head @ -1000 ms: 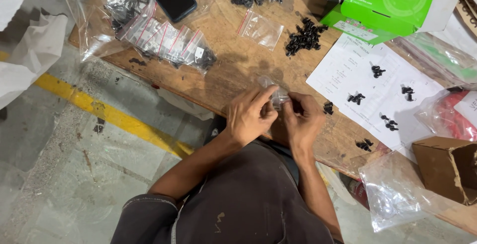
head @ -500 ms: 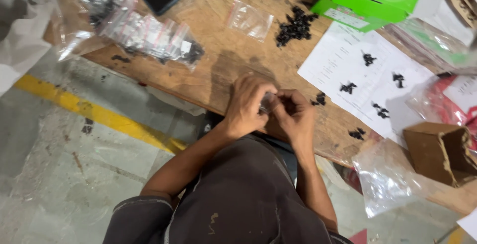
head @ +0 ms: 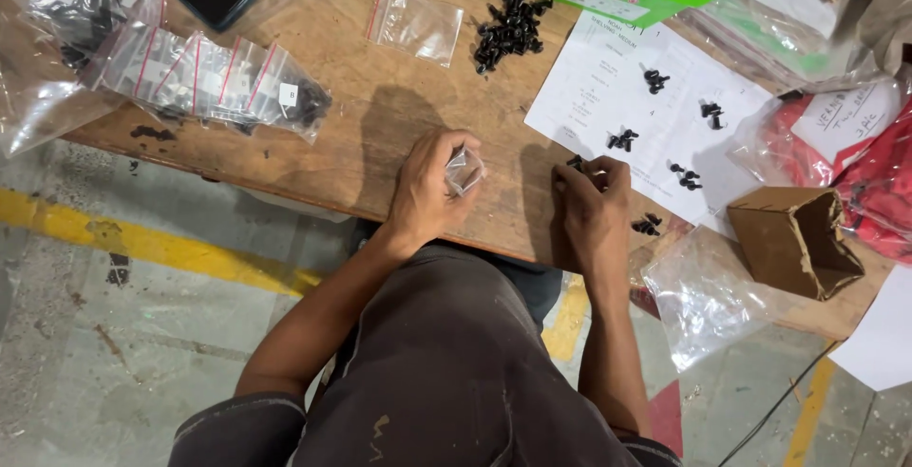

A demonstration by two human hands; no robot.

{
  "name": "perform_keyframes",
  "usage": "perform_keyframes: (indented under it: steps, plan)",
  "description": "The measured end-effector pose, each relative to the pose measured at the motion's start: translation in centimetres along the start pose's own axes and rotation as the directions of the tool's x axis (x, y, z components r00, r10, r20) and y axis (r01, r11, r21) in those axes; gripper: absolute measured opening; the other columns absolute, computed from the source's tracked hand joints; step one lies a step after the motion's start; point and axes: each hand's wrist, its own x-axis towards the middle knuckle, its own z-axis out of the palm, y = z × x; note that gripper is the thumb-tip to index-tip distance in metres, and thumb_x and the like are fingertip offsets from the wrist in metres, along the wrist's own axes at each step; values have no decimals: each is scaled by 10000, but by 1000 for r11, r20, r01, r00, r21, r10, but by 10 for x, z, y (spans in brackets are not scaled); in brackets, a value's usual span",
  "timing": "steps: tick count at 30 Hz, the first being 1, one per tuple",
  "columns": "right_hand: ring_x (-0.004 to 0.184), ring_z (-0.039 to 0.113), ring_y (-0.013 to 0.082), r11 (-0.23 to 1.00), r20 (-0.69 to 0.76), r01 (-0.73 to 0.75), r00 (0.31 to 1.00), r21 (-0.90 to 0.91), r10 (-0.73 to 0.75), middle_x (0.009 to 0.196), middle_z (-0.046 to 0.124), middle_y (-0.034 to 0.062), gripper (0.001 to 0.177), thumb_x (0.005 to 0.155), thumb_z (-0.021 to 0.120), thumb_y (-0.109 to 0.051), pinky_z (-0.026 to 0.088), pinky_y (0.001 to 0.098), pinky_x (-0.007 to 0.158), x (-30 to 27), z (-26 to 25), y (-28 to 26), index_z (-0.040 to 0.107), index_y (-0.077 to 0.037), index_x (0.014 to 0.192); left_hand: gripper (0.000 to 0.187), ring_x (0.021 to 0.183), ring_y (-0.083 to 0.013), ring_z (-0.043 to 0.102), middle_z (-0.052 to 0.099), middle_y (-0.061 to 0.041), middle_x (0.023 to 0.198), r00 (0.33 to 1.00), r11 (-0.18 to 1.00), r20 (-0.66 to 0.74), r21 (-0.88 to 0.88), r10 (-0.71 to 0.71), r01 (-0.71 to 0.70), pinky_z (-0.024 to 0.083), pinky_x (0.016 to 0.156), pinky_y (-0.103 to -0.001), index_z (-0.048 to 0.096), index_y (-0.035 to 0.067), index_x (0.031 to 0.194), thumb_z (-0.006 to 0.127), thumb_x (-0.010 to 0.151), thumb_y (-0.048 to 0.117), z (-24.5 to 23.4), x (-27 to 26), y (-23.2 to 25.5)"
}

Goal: Sorting and packing black plastic components and fasteners into small plastic bags according to instructional documents.

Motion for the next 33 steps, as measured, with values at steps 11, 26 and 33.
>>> perform_keyframes:
  steps: [11,26,33]
  plan:
    - [829,621,195,5,177,-206,853,979,491,934,604,119,132,912,623,-49,560,326,738,-5,-11,6,671,-30,1033,409,964,-250,657,638,-100,1060,1000,1000,-7,-2,-22,22,550,848,-398,564,70,1232,791,892,68,1,-6,-3]
    - [831,514,199,653,-17,-301,901,695,434,935,539,128,113,1005,626,-102,475,332,741,-14,-4,7,666,-7,1052,404,970,-250,661,641,-105,1062,1000,1000,-24,8,18,-18,561,866,-406,559,75,1239,776,898,72,0,-5,-4]
    - [689,552,176,-210,265,-193,873,958,409,810,618,101,199,947,515,-104,455,292,574,-10,-20,9,663,25,917,390,936,-242,651,642,-92,1026,1000,1000,8,13,13,-13,536,880,-413,576,76,1230,787,902,68,0,-4,0]
